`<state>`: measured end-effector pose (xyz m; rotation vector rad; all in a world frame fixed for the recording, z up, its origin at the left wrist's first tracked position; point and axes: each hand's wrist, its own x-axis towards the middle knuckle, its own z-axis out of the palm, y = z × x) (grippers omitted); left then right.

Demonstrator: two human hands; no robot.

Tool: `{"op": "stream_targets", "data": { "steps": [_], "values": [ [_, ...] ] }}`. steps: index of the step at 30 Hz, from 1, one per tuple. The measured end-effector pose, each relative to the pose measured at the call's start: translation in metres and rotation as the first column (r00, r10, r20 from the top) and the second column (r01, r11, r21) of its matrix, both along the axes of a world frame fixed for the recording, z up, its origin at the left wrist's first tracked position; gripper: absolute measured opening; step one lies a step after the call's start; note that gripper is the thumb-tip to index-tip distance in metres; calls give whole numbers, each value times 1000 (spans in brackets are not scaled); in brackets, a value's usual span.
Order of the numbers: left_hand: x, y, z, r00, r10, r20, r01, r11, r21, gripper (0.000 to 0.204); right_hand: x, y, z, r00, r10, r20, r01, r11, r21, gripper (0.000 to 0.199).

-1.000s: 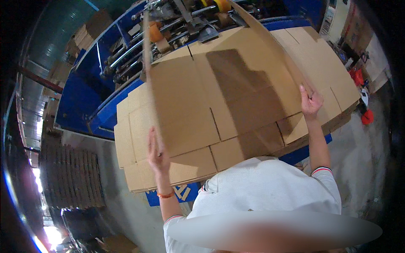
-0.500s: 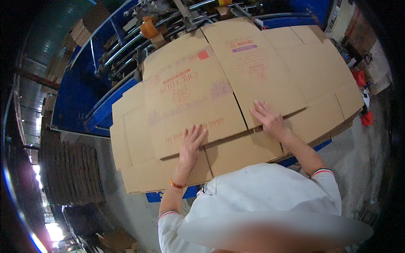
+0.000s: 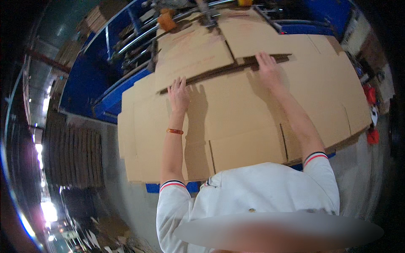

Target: The person repeatedly picks up flat cardboard sheets from a stack and places them onto a conveyor or machine, aligning them by hand. The sheets are handled one at a time and stacked in a consistent orientation.

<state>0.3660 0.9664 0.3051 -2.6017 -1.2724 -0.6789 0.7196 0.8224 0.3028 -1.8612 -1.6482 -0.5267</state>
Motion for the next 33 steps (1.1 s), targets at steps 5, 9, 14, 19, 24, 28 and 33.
{"op": "stream_targets", "data": {
  "steps": [5,9,14,19,24,28,33],
  "values": [
    [-130,-39,-4,908,394,143,-397,918,-6,58,-2,-108,1,989,22,-146,-87,885,-458,43],
    [-242,-65,-1,341,935,-97,-919,309,-244,64,-7,-164,-15,995,26,-101,-60,934,-351,36],
    [-291,-65,-4,400,916,-1,-868,379,-321,65,-11,-166,-21,1000,7,-19,-12,956,-293,35],
    [-329,-58,60,495,853,-164,-830,408,-381,63,-14,-173,-18,996,-68,-51,49,947,-319,34],
    [-357,-117,157,489,619,614,171,622,-764,36,-24,-194,-14,981,-131,-144,83,950,-302,32],
    [-296,-215,132,-281,392,876,688,719,-101,80,-38,-223,-11,967,-148,-205,81,949,-305,32],
    [-201,-286,53,471,472,745,80,818,-569,76,-17,-274,-51,877,-384,-290,330,919,-217,34]
  ]
}}
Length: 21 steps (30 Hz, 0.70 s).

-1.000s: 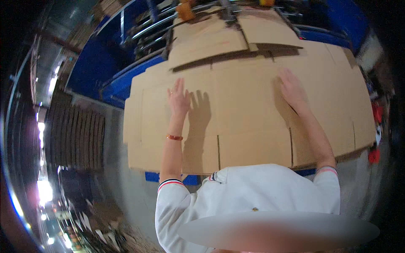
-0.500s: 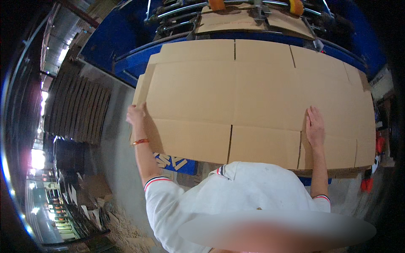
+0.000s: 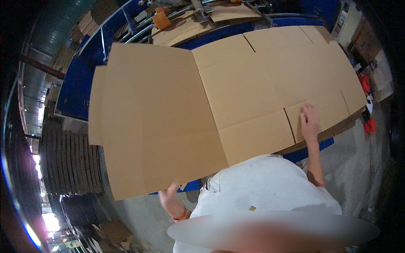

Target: The person repeatedly picks up flat cardboard sheets from a stack and places them onto a conveyor or machine, aligning them by hand. The sheets are handled one at a time and stacked in a consistent orientation.

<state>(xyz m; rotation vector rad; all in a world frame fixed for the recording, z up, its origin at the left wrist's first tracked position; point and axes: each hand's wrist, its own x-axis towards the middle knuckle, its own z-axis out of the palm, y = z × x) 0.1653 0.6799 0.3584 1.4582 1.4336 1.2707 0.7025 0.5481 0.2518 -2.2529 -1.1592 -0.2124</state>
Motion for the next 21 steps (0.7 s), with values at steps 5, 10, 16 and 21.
{"op": "stream_targets", "data": {
  "steps": [5,10,16,21],
  "values": [
    [-35,49,39,985,146,96,-136,985,-107,59,149,-120,-53,775,-591,-223,631,708,319,58],
    [-88,118,82,983,151,108,-174,954,243,39,241,-222,-91,273,334,-902,867,321,381,58],
    [-57,136,51,960,218,-174,-159,940,301,33,103,-115,9,724,150,-673,630,252,734,45],
    [-1,130,18,983,180,-21,-165,936,312,26,-1,3,99,972,-197,128,98,834,543,29]
  ]
}}
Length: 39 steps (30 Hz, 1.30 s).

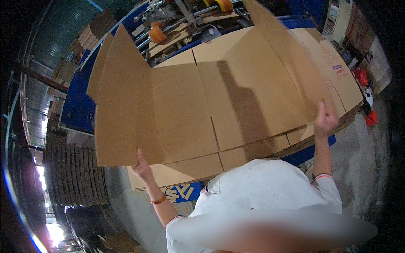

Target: The person repeatedly picks up flat cardboard sheets from a stack and places them onto a conveyor or machine, aligning them by hand. The sheets are handled one at a time and stacked in a consistent orientation.

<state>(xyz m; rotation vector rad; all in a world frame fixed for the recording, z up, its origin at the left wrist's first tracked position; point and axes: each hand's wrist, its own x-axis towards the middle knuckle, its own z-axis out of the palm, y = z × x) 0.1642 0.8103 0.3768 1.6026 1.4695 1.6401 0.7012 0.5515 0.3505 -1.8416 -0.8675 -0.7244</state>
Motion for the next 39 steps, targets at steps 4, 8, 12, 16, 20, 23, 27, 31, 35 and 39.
{"op": "stream_targets", "data": {
  "steps": [4,8,12,16,20,23,27,31,35,39],
  "values": [
    [63,-18,-20,956,-220,-194,234,971,54,35,-6,51,12,943,331,27,-332,943,16,34],
    [123,-33,-49,550,-432,-715,590,807,-33,70,-19,63,3,821,538,193,-532,842,-87,43],
    [145,-36,-69,248,-518,-819,639,723,-263,79,-60,79,-30,618,747,245,-511,618,-597,43],
    [139,-33,-73,231,-557,-798,621,715,-320,80,-68,84,-56,610,767,201,-462,550,-696,43],
    [139,-26,-70,232,-555,-799,632,710,-310,80,-61,88,-60,612,752,244,-441,581,-684,48],
    [144,-19,-69,244,-522,-817,606,740,-292,80,-59,95,-57,594,767,245,-456,571,-682,48],
    [145,-20,-70,217,-535,-816,620,722,-309,82,-57,99,-60,560,760,330,-479,622,-619,47],
    [142,-24,-74,199,-386,-901,645,744,-176,83,-55,93,-71,598,732,326,-472,650,-595,48],
    [157,0,-80,175,-337,-925,653,743,-147,76,-45,116,-76,626,684,374,-429,703,-567,49],
    [179,42,-88,286,-246,-926,675,738,12,59,-22,166,-69,622,699,353,-497,701,-512,50]
  ]
}}
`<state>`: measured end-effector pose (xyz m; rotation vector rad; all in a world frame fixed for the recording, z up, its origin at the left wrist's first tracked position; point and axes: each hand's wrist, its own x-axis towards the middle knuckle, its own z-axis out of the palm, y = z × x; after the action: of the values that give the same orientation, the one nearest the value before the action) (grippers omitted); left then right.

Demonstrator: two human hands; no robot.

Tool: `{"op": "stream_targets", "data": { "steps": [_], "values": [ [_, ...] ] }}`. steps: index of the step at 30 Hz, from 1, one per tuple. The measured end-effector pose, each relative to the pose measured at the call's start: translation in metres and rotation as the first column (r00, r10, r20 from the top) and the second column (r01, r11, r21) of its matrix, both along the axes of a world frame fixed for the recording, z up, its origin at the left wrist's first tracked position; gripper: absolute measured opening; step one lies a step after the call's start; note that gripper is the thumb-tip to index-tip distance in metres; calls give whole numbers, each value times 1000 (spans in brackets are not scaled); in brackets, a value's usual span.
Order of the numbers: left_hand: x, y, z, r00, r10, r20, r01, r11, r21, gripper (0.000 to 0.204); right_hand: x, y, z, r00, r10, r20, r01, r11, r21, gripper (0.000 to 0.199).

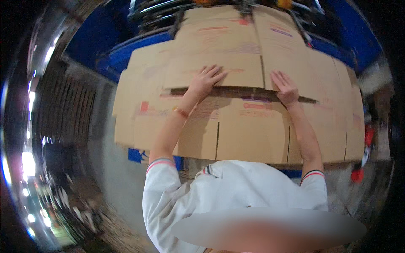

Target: The person repeatedly picks up flat cardboard sheets from a stack and places them onto a conveyor or machine, aligning them by hand. The sheets are handled one at a time and stacked in a consistent orientation.

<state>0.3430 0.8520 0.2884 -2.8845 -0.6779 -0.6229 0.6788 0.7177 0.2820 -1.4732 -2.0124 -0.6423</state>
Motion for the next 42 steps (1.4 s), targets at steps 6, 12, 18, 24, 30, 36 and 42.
{"op": "stream_targets", "data": {
  "steps": [6,12,18,24,30,36,42],
  "values": [
    [-2,16,9,990,44,130,-61,991,123,54,3,25,13,997,-34,64,31,998,58,43],
    [9,21,5,913,328,244,-361,926,106,43,18,45,12,974,-200,106,188,976,111,34],
    [20,77,4,927,236,291,-258,965,41,43,38,94,13,970,-205,129,198,978,66,33],
    [38,130,32,839,501,213,-520,853,42,48,37,161,47,842,-509,178,480,858,181,41],
    [-123,117,6,591,632,501,-521,773,-361,36,43,192,14,972,-231,46,232,907,-351,41],
    [-255,76,-3,135,991,3,-944,130,-304,43,82,239,12,937,-317,-144,199,827,-526,50],
    [-280,79,39,159,980,-122,-784,51,-619,58,116,269,29,942,-333,-46,217,708,-672,47]
  ]
}}
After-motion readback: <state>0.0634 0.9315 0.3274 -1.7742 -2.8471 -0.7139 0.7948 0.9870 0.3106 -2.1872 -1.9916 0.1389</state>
